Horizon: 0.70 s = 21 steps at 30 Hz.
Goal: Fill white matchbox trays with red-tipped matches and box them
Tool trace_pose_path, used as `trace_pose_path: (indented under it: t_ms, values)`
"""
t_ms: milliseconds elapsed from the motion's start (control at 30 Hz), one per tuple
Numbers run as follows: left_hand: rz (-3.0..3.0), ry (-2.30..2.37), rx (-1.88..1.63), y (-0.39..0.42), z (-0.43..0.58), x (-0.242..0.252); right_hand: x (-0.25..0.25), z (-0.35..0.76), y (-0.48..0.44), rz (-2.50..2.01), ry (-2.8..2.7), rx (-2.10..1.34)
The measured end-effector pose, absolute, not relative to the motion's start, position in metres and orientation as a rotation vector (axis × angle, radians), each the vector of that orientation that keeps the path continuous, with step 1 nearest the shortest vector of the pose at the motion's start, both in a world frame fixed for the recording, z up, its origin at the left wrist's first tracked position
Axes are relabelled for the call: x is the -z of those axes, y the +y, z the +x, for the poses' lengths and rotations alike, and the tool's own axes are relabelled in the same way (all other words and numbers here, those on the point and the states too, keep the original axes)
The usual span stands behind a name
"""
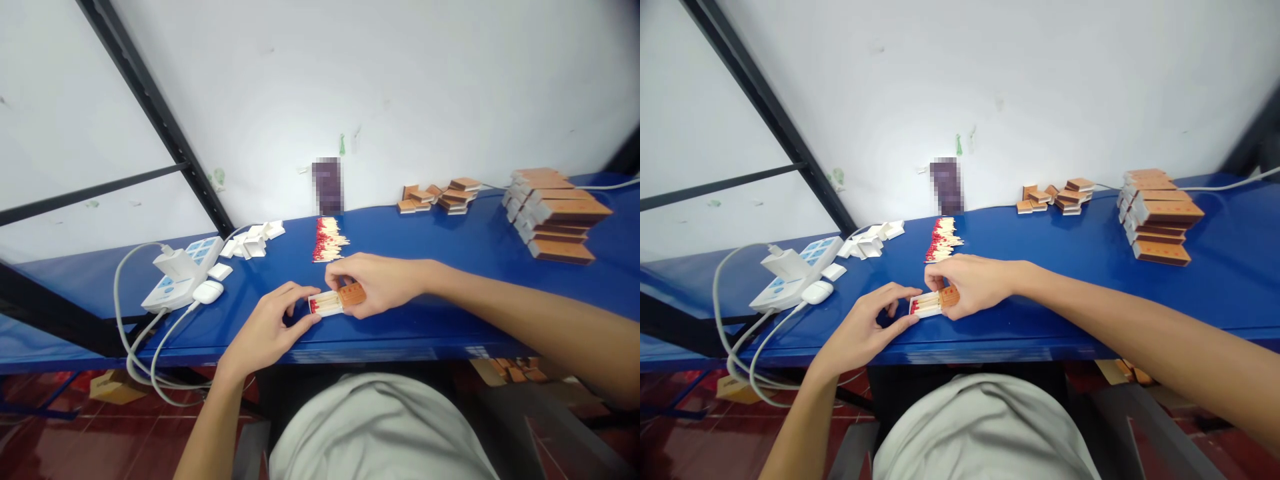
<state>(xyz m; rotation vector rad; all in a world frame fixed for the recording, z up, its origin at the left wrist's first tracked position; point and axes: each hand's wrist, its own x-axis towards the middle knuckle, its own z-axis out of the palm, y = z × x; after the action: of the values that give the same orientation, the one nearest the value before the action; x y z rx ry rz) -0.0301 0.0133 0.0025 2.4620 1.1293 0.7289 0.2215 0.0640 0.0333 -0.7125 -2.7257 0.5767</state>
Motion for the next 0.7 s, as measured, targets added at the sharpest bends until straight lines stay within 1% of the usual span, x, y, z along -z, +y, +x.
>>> trace_pose_path:
  t_ms: [700]
  values:
    - [2.46,1.162,-0.703,0.014,-0.03,-0.0034,-0.0331,0.2217,0.0669,-0.68,-2.675,-0.532]
